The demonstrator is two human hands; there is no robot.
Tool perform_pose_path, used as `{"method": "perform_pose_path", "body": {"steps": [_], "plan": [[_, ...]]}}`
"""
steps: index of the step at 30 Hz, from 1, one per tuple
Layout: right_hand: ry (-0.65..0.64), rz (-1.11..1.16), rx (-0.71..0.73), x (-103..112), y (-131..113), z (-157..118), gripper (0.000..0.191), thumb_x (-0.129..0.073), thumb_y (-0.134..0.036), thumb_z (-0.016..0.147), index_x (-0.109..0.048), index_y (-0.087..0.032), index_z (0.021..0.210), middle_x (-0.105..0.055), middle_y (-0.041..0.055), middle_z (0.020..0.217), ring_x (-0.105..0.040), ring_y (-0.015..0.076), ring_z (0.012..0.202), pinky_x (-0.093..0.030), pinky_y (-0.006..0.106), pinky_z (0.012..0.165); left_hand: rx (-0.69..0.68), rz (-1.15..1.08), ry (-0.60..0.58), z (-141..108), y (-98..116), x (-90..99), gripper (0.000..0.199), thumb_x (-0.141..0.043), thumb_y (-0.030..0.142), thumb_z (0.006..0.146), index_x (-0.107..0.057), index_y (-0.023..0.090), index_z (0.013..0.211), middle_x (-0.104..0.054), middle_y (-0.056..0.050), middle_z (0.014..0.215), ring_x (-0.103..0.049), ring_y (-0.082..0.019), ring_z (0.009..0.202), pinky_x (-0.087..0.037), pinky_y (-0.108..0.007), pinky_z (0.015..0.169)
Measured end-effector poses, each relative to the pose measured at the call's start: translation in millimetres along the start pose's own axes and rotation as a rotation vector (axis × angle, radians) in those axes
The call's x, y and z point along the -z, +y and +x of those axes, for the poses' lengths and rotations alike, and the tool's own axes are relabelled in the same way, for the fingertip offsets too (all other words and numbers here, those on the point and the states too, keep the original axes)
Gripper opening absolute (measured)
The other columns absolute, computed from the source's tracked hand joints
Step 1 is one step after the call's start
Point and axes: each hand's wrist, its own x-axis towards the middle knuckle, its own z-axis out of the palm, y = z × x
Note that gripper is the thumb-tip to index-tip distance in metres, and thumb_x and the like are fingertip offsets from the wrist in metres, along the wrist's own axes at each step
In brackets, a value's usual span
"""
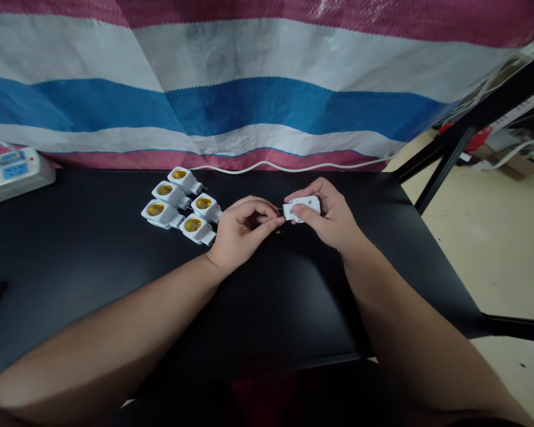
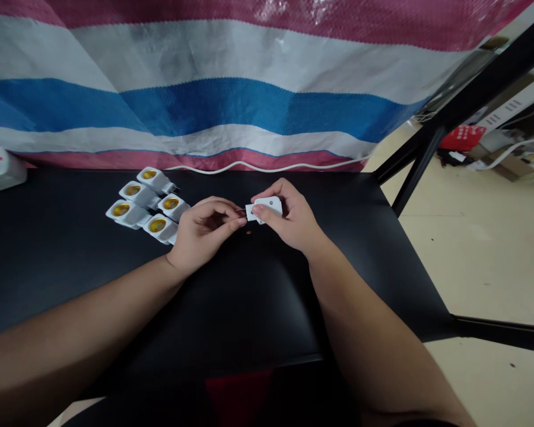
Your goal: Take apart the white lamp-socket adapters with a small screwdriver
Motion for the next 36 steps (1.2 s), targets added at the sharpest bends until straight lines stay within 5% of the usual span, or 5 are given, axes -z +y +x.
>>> {"method": "perform_pose_path", "body": {"steps": [9, 17, 22, 28, 36], "plan": [[-0.021, -0.008, -0.011, 2.6, 0.3, -0.2, 0.028, -0.087, -0.042, 0.092, -0.068, -0.027, 0.104, -0.082, 0.0043, 0.112, -0.075, 0.0194, 0.087, -0.061, 0.037, 0.076, 0.107, -0.179, -0.026, -0.7, -7.2, -2.5, 0.021, -0.092, 0.032, 0.087, -0.078, 0.016, 0.086, -0.076, -0.006, 0.088, -0.075, -0.015, 0.074, -0.062, -0.026, 0.069], [-0.025, -0.029, 0.006, 2.6, -0.1, -0.3, 0.028, -0.086, -0.043, 0.093, -0.067, -0.027, 0.105, -0.082, 0.0056, 0.114, -0.076, 0.0213, 0.092, -0.061, 0.039, 0.08, 0.173, -0.306, -0.049, -3.5, -6.8, -4.0, 0.023, -0.092, 0.028, 0.087, -0.073, 0.016, 0.089, -0.079, -0.005, 0.09, -0.077, -0.014, 0.079, -0.065, -0.025, 0.076], [-0.041, -0.078, 0.046, 2.2, 2.4, -0.3, 0.027, -0.085, -0.042, 0.093, -0.068, -0.026, 0.106, -0.081, 0.0061, 0.115, -0.077, 0.0225, 0.096, -0.06, 0.04, 0.083, 0.196, -0.372, -0.032, -4.2, -6.2, -5.0, 0.042, -0.096, 0.025, 0.083, -0.071, 0.018, 0.115, -0.08, -0.002, 0.091, -0.08, -0.014, 0.082, -0.067, -0.025, 0.08], [-0.04, -0.16, 0.089, 2.7, 8.3, 0.0, 0.026, -0.084, -0.043, 0.094, -0.068, -0.027, 0.106, -0.08, 0.0065, 0.118, -0.077, 0.0237, 0.099, -0.061, 0.042, 0.084, 0.328, -0.395, -0.037, -0.6, -10.6, -4.3, 0.029, -0.094, 0.032, 0.086, -0.075, 0.014, 0.097, -0.079, -0.003, 0.079, -0.077, -0.013, 0.071, -0.066, -0.025, 0.074], [-0.052, -0.149, 0.112, 1.2, 8.0, -0.2, 0.027, -0.086, -0.044, 0.093, -0.07, -0.027, 0.106, -0.079, 0.0071, 0.121, -0.078, 0.025, 0.106, -0.061, 0.042, 0.088, 0.362, -0.433, -0.085, -0.4, -13.1, -6.2, 0.039, -0.096, 0.037, 0.084, -0.078, 0.014, 0.109, -0.08, -0.005, 0.09, -0.076, -0.013, 0.078, -0.064, -0.028, 0.078]]}}
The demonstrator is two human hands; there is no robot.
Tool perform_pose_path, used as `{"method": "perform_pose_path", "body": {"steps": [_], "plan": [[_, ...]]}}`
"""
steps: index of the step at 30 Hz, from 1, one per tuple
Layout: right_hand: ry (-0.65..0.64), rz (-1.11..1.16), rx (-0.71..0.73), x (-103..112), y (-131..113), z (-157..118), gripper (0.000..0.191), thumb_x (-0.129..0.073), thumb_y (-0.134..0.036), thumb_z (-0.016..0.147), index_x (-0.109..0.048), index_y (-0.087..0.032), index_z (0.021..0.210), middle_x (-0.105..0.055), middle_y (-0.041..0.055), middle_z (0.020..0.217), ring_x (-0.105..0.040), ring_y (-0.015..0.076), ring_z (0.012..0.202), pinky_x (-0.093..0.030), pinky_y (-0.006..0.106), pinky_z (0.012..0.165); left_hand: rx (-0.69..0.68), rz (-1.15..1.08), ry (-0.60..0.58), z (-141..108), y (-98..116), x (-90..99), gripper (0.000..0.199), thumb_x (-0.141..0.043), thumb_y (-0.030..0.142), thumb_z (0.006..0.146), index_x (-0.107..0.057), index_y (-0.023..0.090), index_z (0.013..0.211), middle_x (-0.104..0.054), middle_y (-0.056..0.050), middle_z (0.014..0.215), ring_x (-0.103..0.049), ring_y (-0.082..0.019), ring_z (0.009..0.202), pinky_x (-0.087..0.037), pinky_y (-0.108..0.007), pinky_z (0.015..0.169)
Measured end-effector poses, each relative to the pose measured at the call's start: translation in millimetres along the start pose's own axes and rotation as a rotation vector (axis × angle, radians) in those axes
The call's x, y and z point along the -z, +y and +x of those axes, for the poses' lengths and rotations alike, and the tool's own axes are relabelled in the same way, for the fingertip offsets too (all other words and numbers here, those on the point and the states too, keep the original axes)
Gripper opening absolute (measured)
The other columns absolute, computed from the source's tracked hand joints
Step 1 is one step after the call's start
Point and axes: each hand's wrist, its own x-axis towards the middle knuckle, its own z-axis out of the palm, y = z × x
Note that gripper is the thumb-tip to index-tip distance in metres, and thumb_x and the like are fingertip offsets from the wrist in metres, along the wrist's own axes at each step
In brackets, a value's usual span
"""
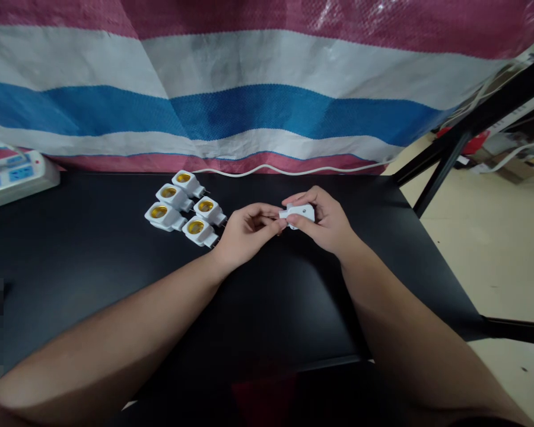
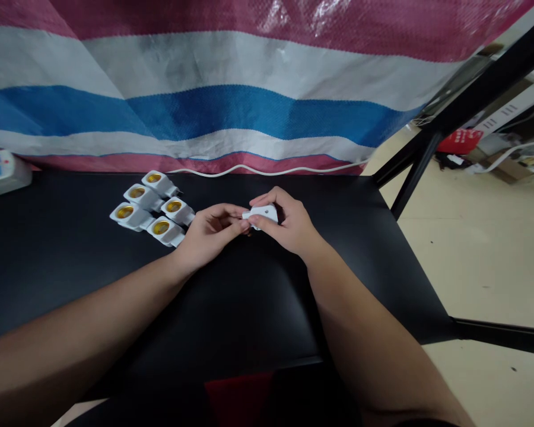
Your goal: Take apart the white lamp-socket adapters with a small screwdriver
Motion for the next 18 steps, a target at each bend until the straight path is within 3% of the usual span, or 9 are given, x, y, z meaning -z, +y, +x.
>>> {"method": "perform_pose_path", "body": {"steps": [3, 12, 14, 16, 18], "plan": [[-0.011, 0.043, -0.009, -1.4, -2.3, -0.2, 0.024, -0.082, -0.045, 0.096, -0.073, -0.028, 0.11, -0.077, 0.0076, 0.13, -0.077, 0.0237, 0.109, -0.061, 0.041, 0.09, 0.012, 0.021, -0.005, 0.5, -1.3, 1.9, 0.036, -0.094, 0.04, 0.086, -0.078, 0.014, 0.105, -0.08, -0.006, 0.087, -0.076, -0.014, 0.079, -0.063, -0.029, 0.08], [-0.022, 0.018, -0.05, -1.4, -4.1, 1.2, 0.022, -0.075, -0.045, 0.101, -0.075, -0.027, 0.113, -0.078, 0.0058, 0.111, -0.074, 0.0217, 0.095, -0.06, 0.04, 0.085, 0.004, 0.066, -0.011, -2.0, -2.7, -0.4, 0.033, -0.087, 0.039, 0.094, -0.071, 0.014, 0.108, -0.076, -0.005, 0.089, -0.074, -0.013, 0.081, -0.061, -0.027, 0.082], [-0.084, -0.049, -0.025, -0.2, -6.9, 0.6, 0.032, -0.078, -0.044, 0.099, -0.071, -0.029, 0.127, -0.075, 0.0072, 0.121, -0.073, 0.0238, 0.103, -0.061, 0.042, 0.091, 0.015, 0.025, 0.014, -1.1, -1.9, -1.1, 0.035, -0.087, 0.036, 0.093, -0.069, 0.015, 0.114, -0.073, -0.002, 0.089, -0.075, -0.013, 0.08, -0.063, -0.028, 0.083], [-0.143, -0.16, 0.039, 1.6, -10.2, 0.5, 0.051, -0.084, -0.039, 0.094, -0.064, -0.031, 0.141, -0.068, 0.0104, 0.139, -0.07, 0.0295, 0.124, -0.059, 0.048, 0.104, 0.016, -0.018, 0.08, 0.5, -1.4, -0.7, 0.038, -0.086, 0.033, 0.093, -0.066, 0.018, 0.121, -0.069, 0.002, 0.086, -0.076, -0.013, 0.078, -0.066, -0.029, 0.082], [-0.146, -0.276, 0.087, 4.0, -13.0, 1.0, 0.055, -0.084, -0.033, 0.092, -0.063, -0.032, 0.144, -0.064, 0.0121, 0.146, -0.064, 0.0333, 0.135, -0.057, 0.053, 0.111, 0.017, -0.035, 0.144, 2.1, -1.2, 0.3, 0.036, -0.084, 0.031, 0.093, -0.065, 0.02, 0.122, -0.066, 0.004, 0.082, -0.077, -0.014, 0.075, -0.066, -0.029, 0.079]]}}
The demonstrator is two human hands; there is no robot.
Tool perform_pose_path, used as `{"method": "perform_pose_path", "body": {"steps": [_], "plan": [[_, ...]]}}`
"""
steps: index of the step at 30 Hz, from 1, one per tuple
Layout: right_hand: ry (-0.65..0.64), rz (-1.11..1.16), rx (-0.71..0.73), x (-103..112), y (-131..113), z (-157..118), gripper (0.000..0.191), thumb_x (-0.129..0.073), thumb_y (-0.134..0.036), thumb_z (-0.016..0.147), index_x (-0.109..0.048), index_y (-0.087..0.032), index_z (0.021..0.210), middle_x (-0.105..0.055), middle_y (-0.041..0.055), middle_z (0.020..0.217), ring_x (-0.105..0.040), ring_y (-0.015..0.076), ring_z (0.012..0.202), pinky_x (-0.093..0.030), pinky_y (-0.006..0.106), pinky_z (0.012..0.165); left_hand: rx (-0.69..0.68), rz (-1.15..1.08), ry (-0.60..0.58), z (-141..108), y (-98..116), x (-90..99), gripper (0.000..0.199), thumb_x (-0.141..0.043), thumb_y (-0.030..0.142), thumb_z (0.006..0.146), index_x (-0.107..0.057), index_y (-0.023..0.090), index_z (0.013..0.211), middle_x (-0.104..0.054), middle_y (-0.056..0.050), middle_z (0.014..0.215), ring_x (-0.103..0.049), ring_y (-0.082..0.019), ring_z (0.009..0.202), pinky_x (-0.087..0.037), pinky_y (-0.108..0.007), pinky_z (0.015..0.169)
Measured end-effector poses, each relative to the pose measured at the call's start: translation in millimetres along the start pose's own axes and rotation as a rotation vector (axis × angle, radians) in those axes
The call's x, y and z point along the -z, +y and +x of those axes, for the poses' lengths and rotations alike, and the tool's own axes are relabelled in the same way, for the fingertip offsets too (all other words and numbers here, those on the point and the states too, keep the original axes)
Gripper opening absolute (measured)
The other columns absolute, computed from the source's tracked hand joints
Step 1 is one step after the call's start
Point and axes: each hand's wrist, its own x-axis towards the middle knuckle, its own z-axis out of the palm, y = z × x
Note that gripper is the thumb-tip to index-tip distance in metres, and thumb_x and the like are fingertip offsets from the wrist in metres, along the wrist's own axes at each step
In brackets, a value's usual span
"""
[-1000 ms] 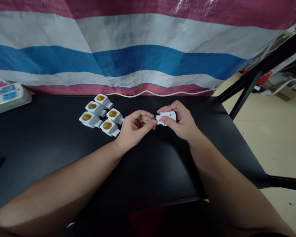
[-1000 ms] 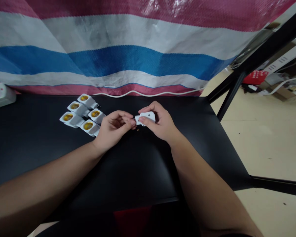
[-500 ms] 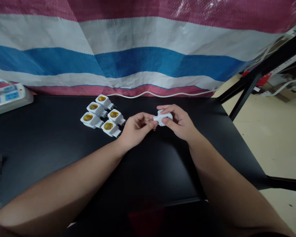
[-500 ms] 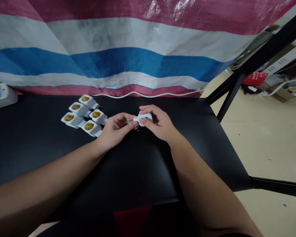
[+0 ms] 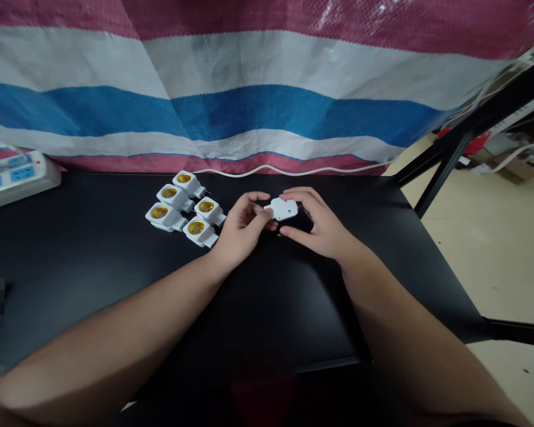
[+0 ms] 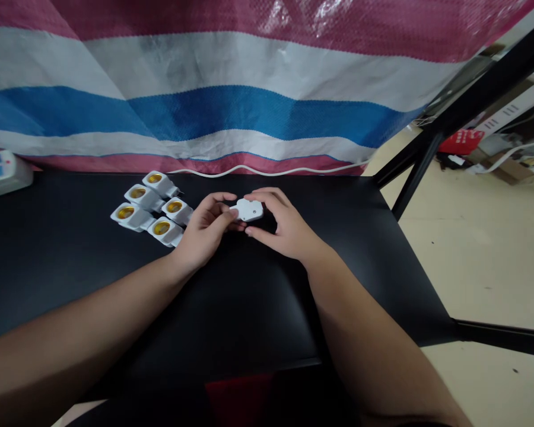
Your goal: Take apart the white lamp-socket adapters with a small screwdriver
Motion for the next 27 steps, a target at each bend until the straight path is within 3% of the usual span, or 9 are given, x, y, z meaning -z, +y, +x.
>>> {"method": "perform_pose_path", "body": {"steps": [4, 8, 11, 14, 17, 23, 27], "plan": [[0.001, -0.007, -0.026, 4.3, -1.5, 0.7, 0.043, -0.08, -0.03, 0.095, -0.067, -0.031, 0.136, -0.071, 0.0093, 0.127, -0.071, 0.0287, 0.112, -0.061, 0.049, 0.098, 0.004, 0.023, -0.013, 0.1, 1.6, 0.5, 0.027, -0.081, 0.031, 0.095, -0.069, 0.017, 0.116, -0.069, 0.0, 0.087, -0.074, -0.013, 0.076, -0.066, -0.026, 0.074], [-0.018, -0.026, -0.02, 2.9, -0.6, 0.7, 0.046, -0.082, -0.033, 0.093, -0.069, -0.03, 0.136, -0.072, 0.0096, 0.129, -0.071, 0.0288, 0.112, -0.06, 0.046, 0.094, -0.004, 0.063, -0.112, -1.7, 3.4, -1.1, 0.029, -0.079, 0.032, 0.097, -0.069, 0.017, 0.119, -0.068, -0.002, 0.094, -0.071, -0.011, 0.077, -0.065, -0.025, 0.073], [0.063, -0.125, -0.062, 2.8, 5.7, 0.8, 0.044, -0.082, -0.035, 0.092, -0.071, -0.029, 0.134, -0.075, 0.01, 0.127, -0.071, 0.0302, 0.109, -0.059, 0.048, 0.092, -0.039, 0.062, -0.065, -1.3, 2.0, -1.3, 0.036, -0.079, 0.027, 0.094, -0.061, 0.02, 0.125, -0.062, -0.001, 0.105, -0.073, -0.011, 0.08, -0.066, -0.026, 0.074], [0.181, -0.304, -0.104, 4.9, 18.1, 0.7, 0.044, -0.08, -0.034, 0.092, -0.071, -0.027, 0.135, -0.078, 0.0115, 0.126, -0.07, 0.0343, 0.112, -0.056, 0.055, 0.1, -0.07, 0.073, 0.002, -0.3, -0.4, -0.5, 0.046, -0.08, 0.021, 0.089, -0.052, 0.024, 0.125, -0.055, 0.002, 0.106, -0.072, -0.009, 0.075, -0.064, -0.024, 0.067], [0.241, -0.415, -0.117, 6.5, 33.1, 0.2, 0.046, -0.074, -0.031, 0.095, -0.07, -0.024, 0.14, -0.078, 0.014, 0.129, -0.07, 0.037, 0.116, -0.053, 0.061, 0.107, -0.059, 0.108, -0.016, -0.5, -1.1, -0.1, 0.045, -0.079, 0.017, 0.086, -0.052, 0.024, 0.121, -0.053, 0.003, 0.103, -0.069, -0.008, 0.072, -0.06, -0.021, 0.061], [0.327, -0.441, -0.223, 7.8, 60.7, 0.9, 0.045, -0.06, -0.024, 0.1, -0.073, -0.026, 0.143, -0.076, 0.0148, 0.131, -0.07, 0.0351, 0.116, -0.056, 0.061, 0.109, -0.008, 0.152, -0.111, -2.6, 0.8, -0.3, 0.029, -0.076, 0.016, 0.086, -0.059, 0.021, 0.108, -0.054, 0.003, 0.093, -0.064, -0.008, 0.071, -0.053, -0.021, 0.06], [0.325, -0.399, -0.249, 10.3, 65.2, 2.5, 0.048, -0.058, -0.022, 0.1, -0.072, -0.03, 0.145, -0.072, 0.0137, 0.132, -0.071, 0.0319, 0.116, -0.058, 0.059, 0.109, -0.021, 0.175, -0.136, -2.3, 1.1, 0.7, 0.025, -0.077, 0.016, 0.085, -0.06, 0.021, 0.104, -0.053, 0.004, 0.087, -0.062, -0.009, 0.07, -0.051, -0.023, 0.06]]}}
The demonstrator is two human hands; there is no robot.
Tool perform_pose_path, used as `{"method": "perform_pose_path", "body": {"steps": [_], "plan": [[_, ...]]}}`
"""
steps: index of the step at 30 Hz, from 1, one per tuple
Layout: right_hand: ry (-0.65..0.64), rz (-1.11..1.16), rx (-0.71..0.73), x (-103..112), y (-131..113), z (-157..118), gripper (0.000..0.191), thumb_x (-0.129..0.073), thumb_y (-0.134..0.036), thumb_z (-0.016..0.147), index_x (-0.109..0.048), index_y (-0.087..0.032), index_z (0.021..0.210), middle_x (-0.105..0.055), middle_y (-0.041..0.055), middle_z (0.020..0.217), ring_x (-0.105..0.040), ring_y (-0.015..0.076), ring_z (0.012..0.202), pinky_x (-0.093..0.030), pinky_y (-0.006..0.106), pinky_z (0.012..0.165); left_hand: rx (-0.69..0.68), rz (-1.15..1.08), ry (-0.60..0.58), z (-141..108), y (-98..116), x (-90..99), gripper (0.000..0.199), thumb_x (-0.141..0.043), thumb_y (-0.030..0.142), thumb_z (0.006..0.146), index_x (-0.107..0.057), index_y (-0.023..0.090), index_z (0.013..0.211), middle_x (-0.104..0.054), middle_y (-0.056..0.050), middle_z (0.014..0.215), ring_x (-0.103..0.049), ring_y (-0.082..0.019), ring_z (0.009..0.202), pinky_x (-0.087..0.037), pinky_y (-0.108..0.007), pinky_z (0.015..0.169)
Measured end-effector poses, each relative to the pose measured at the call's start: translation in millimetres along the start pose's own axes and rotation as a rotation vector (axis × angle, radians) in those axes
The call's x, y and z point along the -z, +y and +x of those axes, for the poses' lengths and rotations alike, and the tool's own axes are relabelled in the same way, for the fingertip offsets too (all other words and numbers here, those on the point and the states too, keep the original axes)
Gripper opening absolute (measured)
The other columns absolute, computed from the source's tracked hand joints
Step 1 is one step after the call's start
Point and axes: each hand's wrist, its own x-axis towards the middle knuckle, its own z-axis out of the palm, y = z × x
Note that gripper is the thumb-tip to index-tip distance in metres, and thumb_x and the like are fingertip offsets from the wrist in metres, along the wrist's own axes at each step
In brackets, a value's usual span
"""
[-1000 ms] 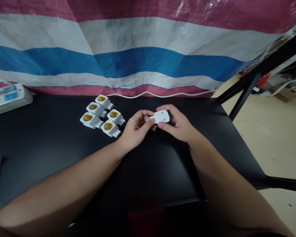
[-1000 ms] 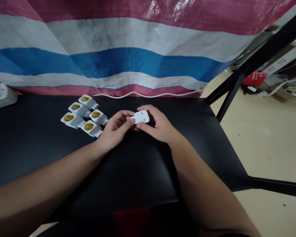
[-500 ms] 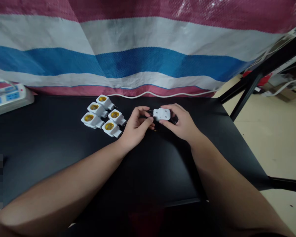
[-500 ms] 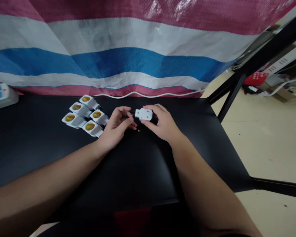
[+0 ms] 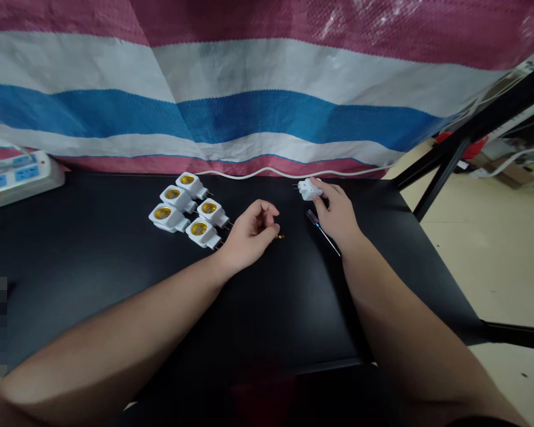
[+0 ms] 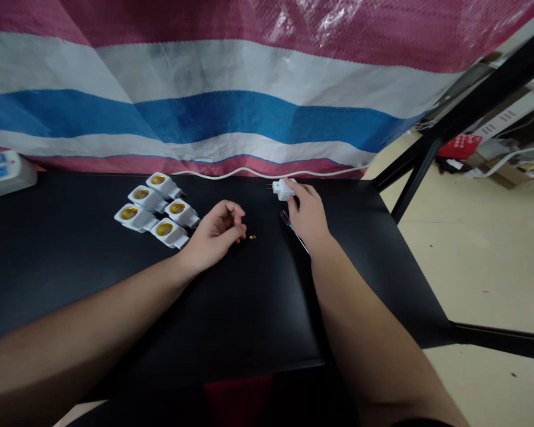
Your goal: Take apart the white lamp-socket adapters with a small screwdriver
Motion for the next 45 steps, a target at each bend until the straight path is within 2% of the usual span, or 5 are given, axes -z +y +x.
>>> {"method": "perform_pose_path", "body": {"steps": [5, 14, 22, 30, 45], "plan": [[0.11, -0.048, 0.095, 16.8, -27.8, -4.6, 0.036, -0.075, -0.028, 0.093, -0.08, -0.026, 0.128, -0.066, 0.0146, 0.122, -0.067, 0.0338, 0.116, -0.057, 0.056, 0.106, 0.017, -0.013, 0.047, 2.3, 0.7, 1.2, 0.021, -0.075, 0.023, 0.09, -0.059, 0.021, 0.104, -0.051, 0.007, 0.075, -0.059, -0.01, 0.064, -0.049, -0.023, 0.058], [-0.623, -0.027, 0.308, 19.6, -78.0, -18.8, 0.007, -0.078, -0.023, 0.098, -0.078, -0.026, 0.091, -0.078, 0.0007, 0.09, -0.063, 0.0239, 0.092, -0.036, 0.041, 0.083, 0.013, 0.036, 0.008, 1.2, 5.4, 0.9, 0.018, -0.074, 0.024, 0.094, -0.059, 0.021, 0.103, -0.053, 0.008, 0.067, -0.054, -0.009, 0.058, -0.042, -0.023, 0.057], [-0.491, -0.024, 0.279, 22.4, -71.9, -16.9, 0.01, -0.066, -0.02, 0.101, -0.068, -0.024, 0.092, -0.076, 0.0039, 0.09, -0.064, 0.0246, 0.087, -0.041, 0.042, 0.083, 0.019, 0.056, 0.001, 0.2, 4.4, 1.5, 0.017, -0.076, 0.023, 0.092, -0.06, 0.021, 0.099, -0.051, 0.008, 0.066, -0.053, -0.01, 0.057, -0.042, -0.025, 0.059], [-0.041, 0.049, -0.196, 19.8, -17.2, -3.4, 0.014, -0.067, -0.032, 0.094, -0.075, -0.021, 0.091, -0.074, 0.0054, 0.078, -0.064, 0.0212, 0.067, -0.05, 0.04, 0.068, 0.017, 0.057, -0.021, 0.7, 3.4, 0.4, 0.016, -0.076, 0.023, 0.09, -0.061, 0.021, 0.094, -0.049, 0.007, 0.066, -0.051, -0.01, 0.058, -0.043, -0.026, 0.062], [-0.317, -0.045, -0.357, 37.2, -39.9, -4.3, 0.025, -0.088, -0.042, 0.078, -0.077, -0.02, 0.085, -0.079, 0.0047, 0.081, -0.073, 0.0222, 0.076, -0.053, 0.037, 0.075, -0.379, 0.949, -0.146, -16.9, 17.4, -8.4, 0.01, -0.06, 0.013, 0.093, -0.067, 0.02, 0.096, -0.061, 0.0, 0.079, -0.057, -0.019, 0.08, -0.043, -0.038, 0.081]]}}
